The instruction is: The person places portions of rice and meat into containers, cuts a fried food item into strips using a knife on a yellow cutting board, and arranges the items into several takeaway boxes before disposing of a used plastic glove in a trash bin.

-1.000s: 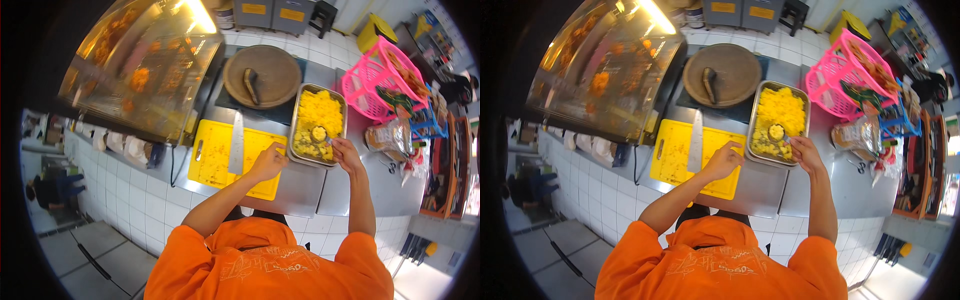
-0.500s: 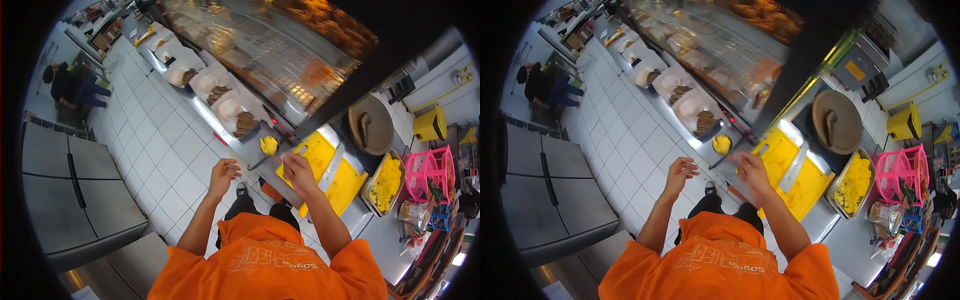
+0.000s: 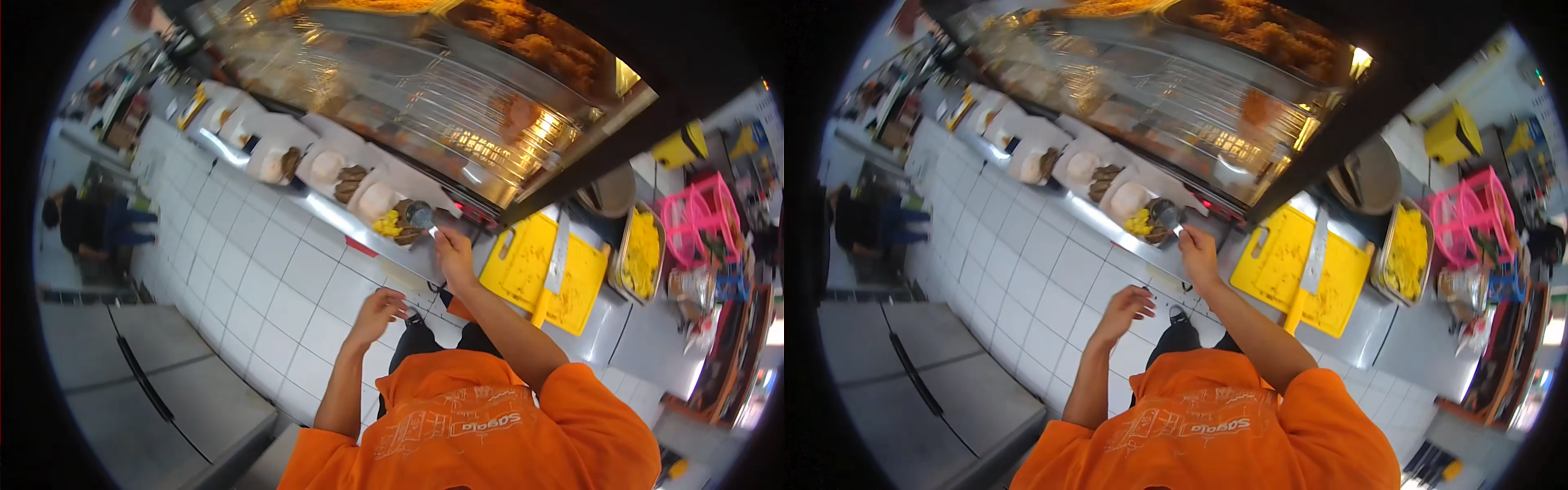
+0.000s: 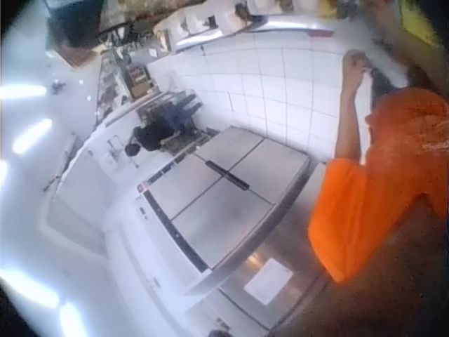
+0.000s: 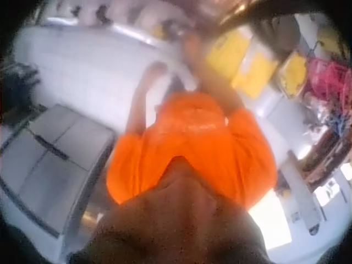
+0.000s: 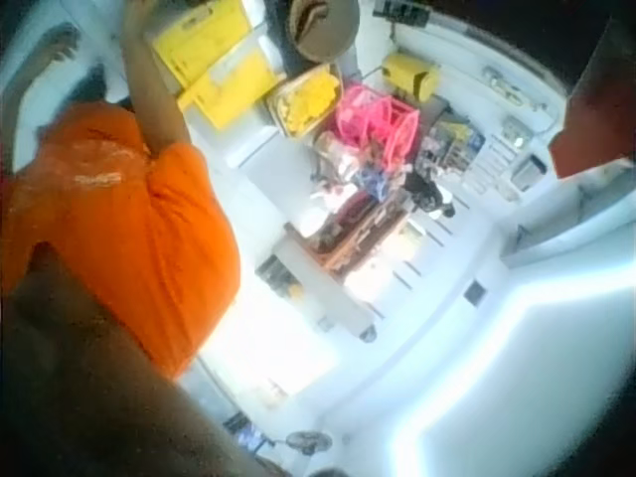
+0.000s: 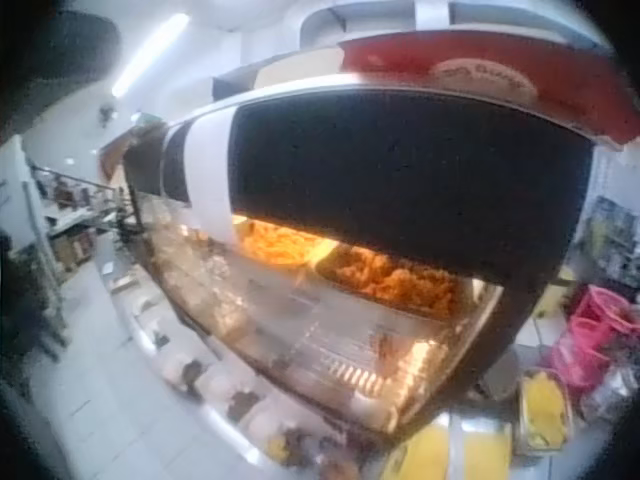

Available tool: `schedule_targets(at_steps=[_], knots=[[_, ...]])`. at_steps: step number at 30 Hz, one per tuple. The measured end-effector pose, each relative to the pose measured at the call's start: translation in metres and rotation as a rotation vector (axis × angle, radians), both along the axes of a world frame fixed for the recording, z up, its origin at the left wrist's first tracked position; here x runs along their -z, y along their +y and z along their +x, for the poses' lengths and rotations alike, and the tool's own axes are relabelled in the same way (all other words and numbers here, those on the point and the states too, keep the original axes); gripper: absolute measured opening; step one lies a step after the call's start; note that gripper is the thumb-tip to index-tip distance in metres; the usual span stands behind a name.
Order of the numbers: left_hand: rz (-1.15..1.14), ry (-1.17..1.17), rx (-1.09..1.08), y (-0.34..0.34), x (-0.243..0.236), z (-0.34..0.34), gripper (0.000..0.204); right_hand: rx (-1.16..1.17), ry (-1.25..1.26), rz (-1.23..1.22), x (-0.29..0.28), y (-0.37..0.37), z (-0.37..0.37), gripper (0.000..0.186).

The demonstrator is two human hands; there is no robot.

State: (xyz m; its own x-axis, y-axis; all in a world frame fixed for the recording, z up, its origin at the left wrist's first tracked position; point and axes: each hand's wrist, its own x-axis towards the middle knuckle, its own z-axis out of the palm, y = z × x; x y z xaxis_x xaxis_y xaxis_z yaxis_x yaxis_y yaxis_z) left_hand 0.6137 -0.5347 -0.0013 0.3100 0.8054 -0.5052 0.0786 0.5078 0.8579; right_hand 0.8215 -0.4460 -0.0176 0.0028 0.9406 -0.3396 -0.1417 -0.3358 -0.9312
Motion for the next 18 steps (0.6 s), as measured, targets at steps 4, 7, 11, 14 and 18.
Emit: schedule_targets(at_steps=[4, 7, 11, 14, 18], knots=[[-0.112, -0.164, 0.451, 0.010, 0.003, 0.065, 0.022, 0.268, 0.765, -0.183, -0.037, -0.089, 0.081, 0.021], [-0.104, -0.132, 0.638, 0.020, -0.016, 0.123, 0.022, 0.550, 0.528, -0.078, -0.068, -0.136, 0.176, 0.018], [0.062, -0.126, 0.753, 0.033, 0.010, 0.230, 0.025, 0.799, -1.092, 0.056, -0.064, -0.171, 0.352, 0.019], [0.322, -0.040, 0.747, 0.043, 0.000, 0.343, 0.029, 0.598, -1.685, -0.214, -0.072, -0.170, 0.433, 0.015], [0.360, 0.092, 0.597, 0.038, -0.018, 0.460, 0.031, 0.078, -1.766, -0.289, -0.044, -0.159, 0.436, 0.011]])
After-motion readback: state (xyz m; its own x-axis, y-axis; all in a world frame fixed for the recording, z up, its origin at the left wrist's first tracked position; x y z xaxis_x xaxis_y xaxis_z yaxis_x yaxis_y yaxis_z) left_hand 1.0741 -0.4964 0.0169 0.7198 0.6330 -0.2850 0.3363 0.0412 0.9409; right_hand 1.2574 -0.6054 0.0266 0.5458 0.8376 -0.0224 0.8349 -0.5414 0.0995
